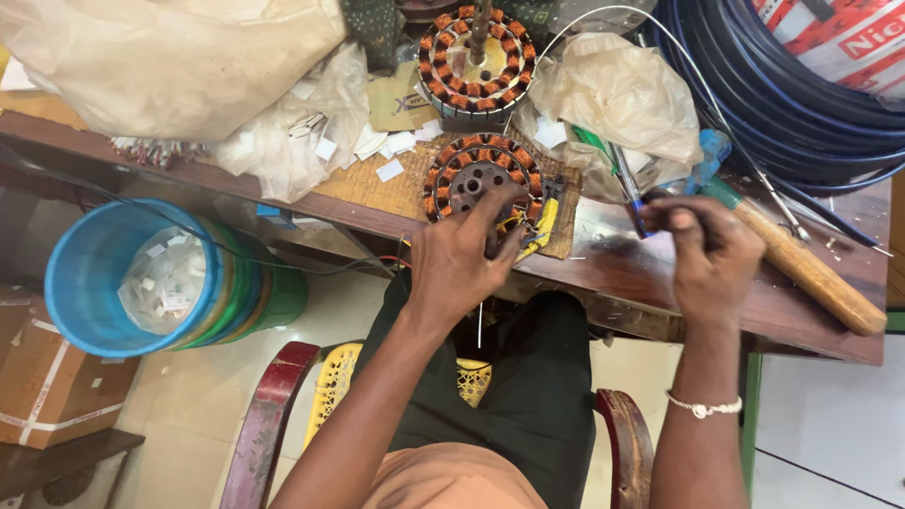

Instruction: The person works on a motor stator assembly, using pliers to strip and cut wires, then using a soldering iron to join wires to the stator terminals. The person repeatedly cuts and solders multiple wire connections on the stator.

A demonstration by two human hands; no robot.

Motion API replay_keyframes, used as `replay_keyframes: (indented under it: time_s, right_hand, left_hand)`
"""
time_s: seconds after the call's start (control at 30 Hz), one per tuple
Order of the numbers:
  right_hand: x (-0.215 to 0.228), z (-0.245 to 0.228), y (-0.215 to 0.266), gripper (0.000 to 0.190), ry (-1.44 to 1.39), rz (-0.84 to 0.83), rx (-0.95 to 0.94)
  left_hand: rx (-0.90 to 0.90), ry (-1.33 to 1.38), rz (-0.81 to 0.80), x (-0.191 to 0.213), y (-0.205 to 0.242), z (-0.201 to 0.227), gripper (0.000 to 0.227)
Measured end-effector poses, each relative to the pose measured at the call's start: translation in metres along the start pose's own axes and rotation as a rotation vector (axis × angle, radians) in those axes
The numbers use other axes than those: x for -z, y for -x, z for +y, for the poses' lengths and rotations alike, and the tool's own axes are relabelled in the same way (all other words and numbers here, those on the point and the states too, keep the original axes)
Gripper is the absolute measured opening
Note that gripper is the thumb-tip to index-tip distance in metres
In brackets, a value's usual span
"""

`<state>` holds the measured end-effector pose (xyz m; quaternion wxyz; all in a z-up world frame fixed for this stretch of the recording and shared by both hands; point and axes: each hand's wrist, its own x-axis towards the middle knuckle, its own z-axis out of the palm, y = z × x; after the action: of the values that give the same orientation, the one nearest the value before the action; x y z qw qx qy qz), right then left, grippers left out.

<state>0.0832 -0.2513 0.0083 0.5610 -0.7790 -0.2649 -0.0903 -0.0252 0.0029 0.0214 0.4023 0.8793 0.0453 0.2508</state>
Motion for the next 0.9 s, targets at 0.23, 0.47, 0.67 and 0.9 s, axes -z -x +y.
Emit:
replay_keyframes:
  time_s: [0.23, 0.47, 0.67, 0.9]
  right_hand:
    - [0.037, 0.002, 0.025, 0.024, -0.027, 0.140, -0.172]
    - [0.060, 0.005, 0.036, 0.018, 0.221, 0.137, -0.220]
    - [0.113, -0.001, 0.028, 0.017, 0.396, 0.274, -0.192]
    - [0.155, 0.031, -0.022, 0.021, 0.722, -0.061, -0.277]
  left_hand:
    - [-0.198, 0.076, 0.115, -0.012, 0.003, -0.011, 0.020]
    - [-0.095, 0.216, 0.125, -0.005, 0.006, -0.017, 0.019]
    - [0.088, 0.279, 0.138, -0.007, 0.006, -0.010, 0.014]
    - [0.116, 0.273, 0.103, -0.008, 0.011, -0.019, 0.015]
